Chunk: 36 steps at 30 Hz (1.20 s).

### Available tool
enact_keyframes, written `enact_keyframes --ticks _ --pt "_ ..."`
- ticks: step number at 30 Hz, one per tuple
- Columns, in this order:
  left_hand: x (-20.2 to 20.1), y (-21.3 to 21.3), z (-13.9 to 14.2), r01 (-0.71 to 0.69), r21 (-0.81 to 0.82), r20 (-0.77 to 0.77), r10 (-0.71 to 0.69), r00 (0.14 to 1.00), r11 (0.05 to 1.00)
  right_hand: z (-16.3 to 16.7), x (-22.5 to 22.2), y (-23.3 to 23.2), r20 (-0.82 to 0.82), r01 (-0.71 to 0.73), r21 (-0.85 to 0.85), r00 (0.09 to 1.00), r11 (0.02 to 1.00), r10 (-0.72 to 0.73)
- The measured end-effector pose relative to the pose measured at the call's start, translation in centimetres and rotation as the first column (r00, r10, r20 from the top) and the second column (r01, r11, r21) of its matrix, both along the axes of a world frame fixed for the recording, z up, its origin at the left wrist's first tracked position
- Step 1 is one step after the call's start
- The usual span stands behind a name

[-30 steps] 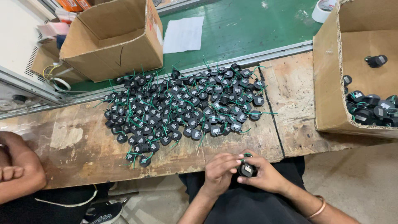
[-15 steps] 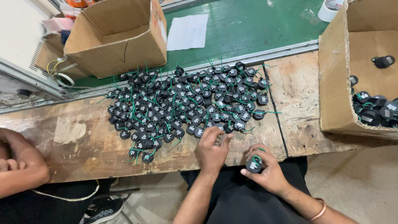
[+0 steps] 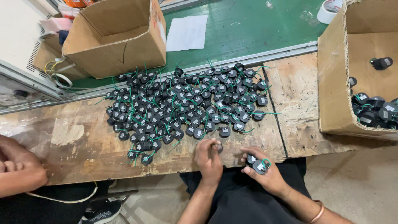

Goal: The person picks black plug-shaped components with green wires from a pile on the workbench, winds the wire around each component by hand, and places the finished pieces into a cardboard box beside the bench, working through the pile one item at a time.

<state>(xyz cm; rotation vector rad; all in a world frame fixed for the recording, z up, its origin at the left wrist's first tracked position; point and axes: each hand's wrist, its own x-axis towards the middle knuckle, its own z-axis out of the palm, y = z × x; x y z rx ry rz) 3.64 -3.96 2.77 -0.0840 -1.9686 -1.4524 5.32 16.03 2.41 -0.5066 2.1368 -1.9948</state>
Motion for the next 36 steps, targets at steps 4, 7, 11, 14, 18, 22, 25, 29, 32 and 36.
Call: enact_keyframes --ticks 4,7,11,14,18,22,25,29,32,36 --pt "1.9 1.6 1.1 0.293 -0.066 -0.094 -0.298 0.95 0.954 -1.0 0.5 -0.6 0.121 -0.075 -0.055 0.989 0.996 0.081" --pt "1.9 1.9 2.2 0.252 -0.203 -0.15 -0.285 0.947 0.946 -1.7 0.4 -0.4 -0.029 -0.063 0.088 0.997 0.994 0.066" --pt "2.0 0.6 2.8 0.393 -0.224 -0.121 -0.426 0.897 0.892 -1.5 -0.2 0.8 -0.079 -0.098 0.145 0.991 0.984 0.111" --pt "1.6 -0.4 1.7 0.453 -0.147 -0.054 -0.465 0.884 0.879 -0.9 -1.1 1.4 -0.087 -0.158 0.178 0.981 0.971 0.175" --pt "2.4 0.8 -1.6 0.517 0.281 0.151 -0.569 0.808 0.808 -0.3 -1.1 1.1 -0.194 -0.152 0.171 0.963 0.973 0.185" --pt "2.9 1.1 -3.5 0.473 0.567 0.179 -0.662 0.728 0.674 0.2 -0.5 0.9 -0.272 -0.178 0.208 0.934 0.962 0.232" --pt "1.1 -0.6 -2.8 0.416 0.579 0.078 -0.556 0.828 0.701 0.4 -0.5 1.3 -0.238 -0.202 0.171 0.941 0.964 0.239" --pt "-2.4 -1.6 -0.6 -0.064 0.159 0.591 -0.043 0.805 0.985 0.0 -0.6 1.7 -0.172 -0.199 0.018 0.965 0.98 0.199" --pt "-3.1 -0.8 0.4 -0.053 -0.32 0.209 0.124 0.97 0.946 -0.8 -0.3 1.3 0.169 -0.068 -0.584 0.964 0.809 0.203" --pt "-2.3 -0.3 0.3 -0.074 -0.2 0.198 0.114 0.974 0.977 -1.4 0.0 0.9 0.412 0.151 -0.712 0.88 0.686 0.234"
